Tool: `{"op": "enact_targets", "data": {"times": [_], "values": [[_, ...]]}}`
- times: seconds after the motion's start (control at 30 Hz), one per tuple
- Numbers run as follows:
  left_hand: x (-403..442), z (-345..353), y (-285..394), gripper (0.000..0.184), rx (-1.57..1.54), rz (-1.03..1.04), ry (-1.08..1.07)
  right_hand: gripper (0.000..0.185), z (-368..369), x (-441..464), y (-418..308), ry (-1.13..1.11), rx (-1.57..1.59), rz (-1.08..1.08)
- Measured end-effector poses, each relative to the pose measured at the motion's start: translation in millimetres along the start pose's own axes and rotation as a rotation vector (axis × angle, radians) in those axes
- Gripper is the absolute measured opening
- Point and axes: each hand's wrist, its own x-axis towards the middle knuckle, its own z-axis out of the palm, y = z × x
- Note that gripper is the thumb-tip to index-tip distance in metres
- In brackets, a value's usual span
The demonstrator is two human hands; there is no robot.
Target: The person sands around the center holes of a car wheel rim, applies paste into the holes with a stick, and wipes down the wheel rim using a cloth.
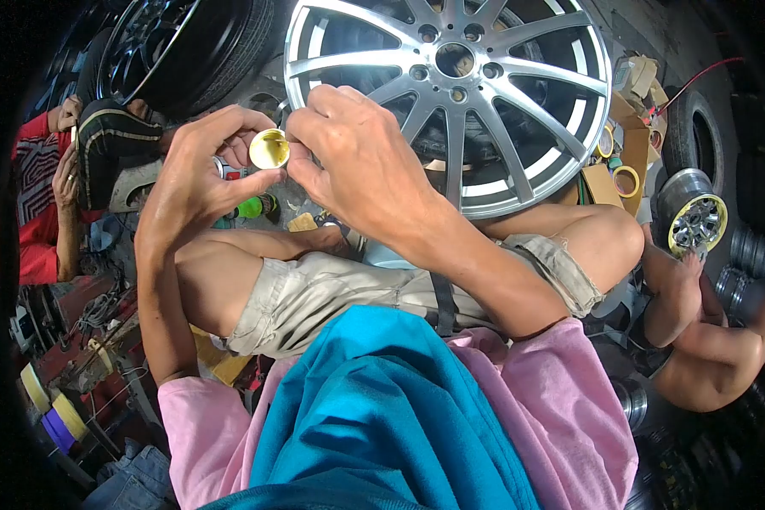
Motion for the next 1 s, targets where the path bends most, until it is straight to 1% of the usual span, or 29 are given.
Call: {"op": "enact_targets", "data": {"times": [0.2, 0.27, 0.3, 0.37, 0.4, 0.43, 0.47, 0.5, 0.6, 0.7, 0.73, 0.8, 0.87, 0.93, 1.0], "values": [[1, 0, 1, 0.041, 0.018, 0.004, -0.008, 0.011, 0, 0, 3, 0.005, 0.132, 0.056], [1, -1, 1, 0.041, 0.011, 0.002, -0.008, 0.011, -6, 0, -1, -0.02, 0.242, 0.179], [0, 0, -1, 0.041, -0.012, 0.004, 0.0, 0.011, -10, 0, 0, -0.019, 0.241, 0.179], [1, -1, -3, 0.041, -0.037, 0.014, 0.006, 0.011, -19, -3, 3, -0.05, 0.357, 0.306], [1, -2, -2, 0.042, -0.048, -0.019, 0.013, 0.011, -23, -5, 6, -0.046, 0.349, 0.309], [1, -2, -2, 0.042, -0.062, -0.048, 0.019, 0.011, -28, -8, 9, -0.05, 0.367, 0.395], [1, -3, -4, 0.043, -0.046, -0.026, 0.031, 0.011, -34, -13, 13, -0.052, 0.383, 0.481], [1, -4, -5, 0.043, -0.057, -0.011, 0.029, 0.011, -38, -18, 20, -0.046, 0.366, 0.487], [0, -6, -10, 0.042, -0.052, -0.061, 0.05, 0.014, -43, -36, 57, 0.117, 0.294, 0.592], [0, -6, -8, 0.041, -0.004, -0.049, 0.066, 0.015, -42, -53, 110, 0.266, 0.01, 0.566], [1, -6, -8, 0.04, -0.006, -0.053, 0.063, 0.015, -40, -57, 123, 0.268, 0.011, 0.569], [2, -5, -7, 0.04, -0.011, -0.041, 0.058, 0.013, -37, -58, 140, 0.308, -0.197, 0.504], [4, -4, -4, 0.04, -0.02, -0.027, 0.052, 0.013, -34, -59, 146, 0.302, -0.231, 0.491], [5, -1, -2, 0.04, -0.034, -0.043, 0.115, 0.013, -30, -58, 151, 0.296, -0.267, 0.479], [5, -1, -3, 0.04, -0.032, -0.045, 0.106, 0.012, -26, -56, 155, 0.284, -0.311, 0.43]]}}
